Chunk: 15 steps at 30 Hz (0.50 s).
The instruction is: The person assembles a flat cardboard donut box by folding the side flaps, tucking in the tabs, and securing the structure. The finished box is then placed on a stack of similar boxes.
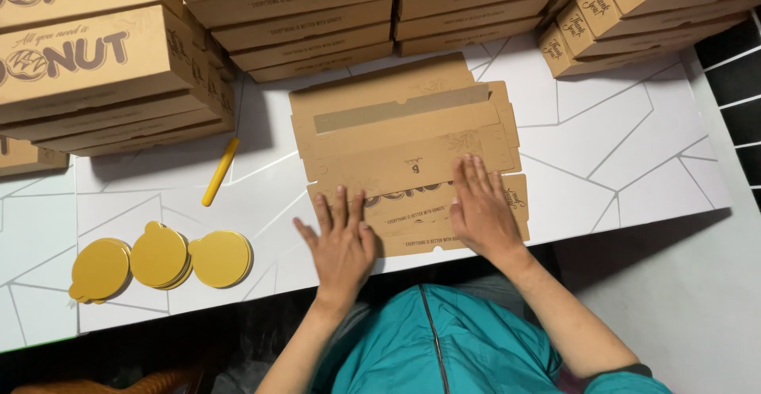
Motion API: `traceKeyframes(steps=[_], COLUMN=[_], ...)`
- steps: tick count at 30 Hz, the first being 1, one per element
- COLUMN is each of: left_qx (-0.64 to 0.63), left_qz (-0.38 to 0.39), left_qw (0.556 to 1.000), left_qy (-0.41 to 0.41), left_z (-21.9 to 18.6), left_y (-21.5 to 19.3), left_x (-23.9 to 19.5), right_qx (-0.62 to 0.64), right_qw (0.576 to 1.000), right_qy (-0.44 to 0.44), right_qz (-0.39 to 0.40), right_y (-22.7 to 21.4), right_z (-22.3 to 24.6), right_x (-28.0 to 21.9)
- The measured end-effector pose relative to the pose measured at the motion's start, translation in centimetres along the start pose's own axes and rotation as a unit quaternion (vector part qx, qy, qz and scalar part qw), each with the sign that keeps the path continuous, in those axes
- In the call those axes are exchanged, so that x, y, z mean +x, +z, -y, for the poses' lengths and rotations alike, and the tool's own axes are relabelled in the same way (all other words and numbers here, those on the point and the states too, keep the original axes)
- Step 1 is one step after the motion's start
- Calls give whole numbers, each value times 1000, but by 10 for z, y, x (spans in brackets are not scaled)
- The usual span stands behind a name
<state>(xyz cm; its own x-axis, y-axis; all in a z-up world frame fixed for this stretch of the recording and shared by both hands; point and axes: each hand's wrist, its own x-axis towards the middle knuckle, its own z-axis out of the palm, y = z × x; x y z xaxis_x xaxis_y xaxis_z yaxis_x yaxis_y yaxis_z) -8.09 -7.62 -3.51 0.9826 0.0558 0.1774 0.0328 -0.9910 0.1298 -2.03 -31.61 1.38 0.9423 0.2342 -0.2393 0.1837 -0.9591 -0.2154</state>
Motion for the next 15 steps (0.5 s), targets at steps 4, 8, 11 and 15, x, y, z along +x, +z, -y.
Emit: traceKeyframes(steps=[4,8,11,15], left_qx=[58,-75,-172,-310], left_qz=[16,34,23,-24], left_qw=[994,989,976,942], left_qy=[-87,-125,-132,-128], left_z=[37,44,40,41], left_y=[-6,-11,-17,-10], left_x=[-6,0,15,24], right_qx=[7,118,185,281], right_qw=[998,979,956,935], right_qy=[53,23,63,90], right_qz=[-35,-166,-218,-198], right_y=[0,-11,-19,-23], right_z=[-44,-64,-82,-89], right_x=[-2,5,13,16])
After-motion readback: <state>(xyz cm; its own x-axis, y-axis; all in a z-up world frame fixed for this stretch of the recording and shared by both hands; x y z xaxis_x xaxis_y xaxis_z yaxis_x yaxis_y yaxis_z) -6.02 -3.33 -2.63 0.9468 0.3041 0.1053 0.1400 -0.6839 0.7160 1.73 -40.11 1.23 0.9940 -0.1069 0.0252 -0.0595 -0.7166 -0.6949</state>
